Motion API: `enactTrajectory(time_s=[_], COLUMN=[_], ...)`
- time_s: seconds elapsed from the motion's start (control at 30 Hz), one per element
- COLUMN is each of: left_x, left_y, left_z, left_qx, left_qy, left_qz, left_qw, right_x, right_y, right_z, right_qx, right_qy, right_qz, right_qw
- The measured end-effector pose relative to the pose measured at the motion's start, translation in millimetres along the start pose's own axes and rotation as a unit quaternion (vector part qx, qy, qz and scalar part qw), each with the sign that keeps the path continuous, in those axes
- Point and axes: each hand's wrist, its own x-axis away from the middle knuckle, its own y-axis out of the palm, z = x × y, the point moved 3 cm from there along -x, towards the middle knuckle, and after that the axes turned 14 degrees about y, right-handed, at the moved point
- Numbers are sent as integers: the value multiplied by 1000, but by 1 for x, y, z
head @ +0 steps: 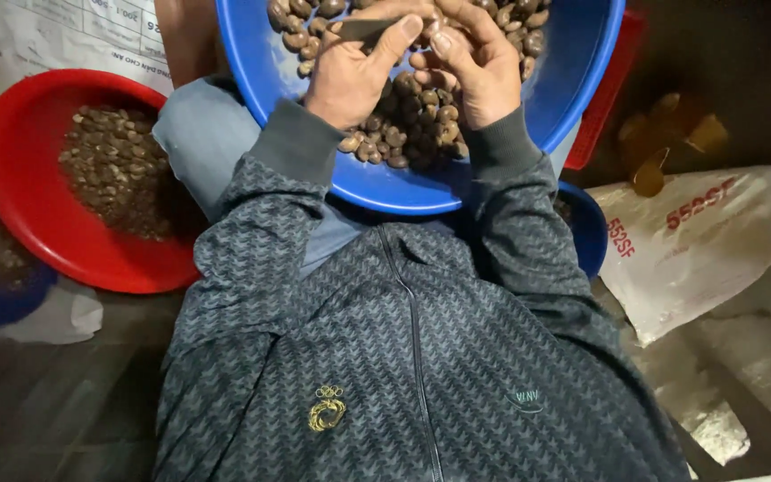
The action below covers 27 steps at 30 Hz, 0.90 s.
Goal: A person is sitting on the floor peeling nuts one by one using a small blade and sorting them into different colored bowls.
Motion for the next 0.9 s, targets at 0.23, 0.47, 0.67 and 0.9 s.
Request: enactTrajectory(time_s=[0.23, 0.47, 0.67, 0.9], left_x=[0, 2, 2, 11], left_y=[-1, -2, -3, -1], left_z=[-2, -7, -6, -13], left_qx=[32, 11, 8, -4], left_qy=[-1, 20, 25, -25], left_qz=[-37, 9, -18, 8], left_qw=[999, 1000, 1000, 1000], right_x=[-4, -5, 1, -1], right_y=[-7, -2, 7, 6], right_z=[11, 13, 9, 12], right_qx=[-47, 32, 90, 133], right_qy=[5, -92, -164, -186], right_qz=[1, -25, -15, 8], right_qw=[999, 995, 982, 974])
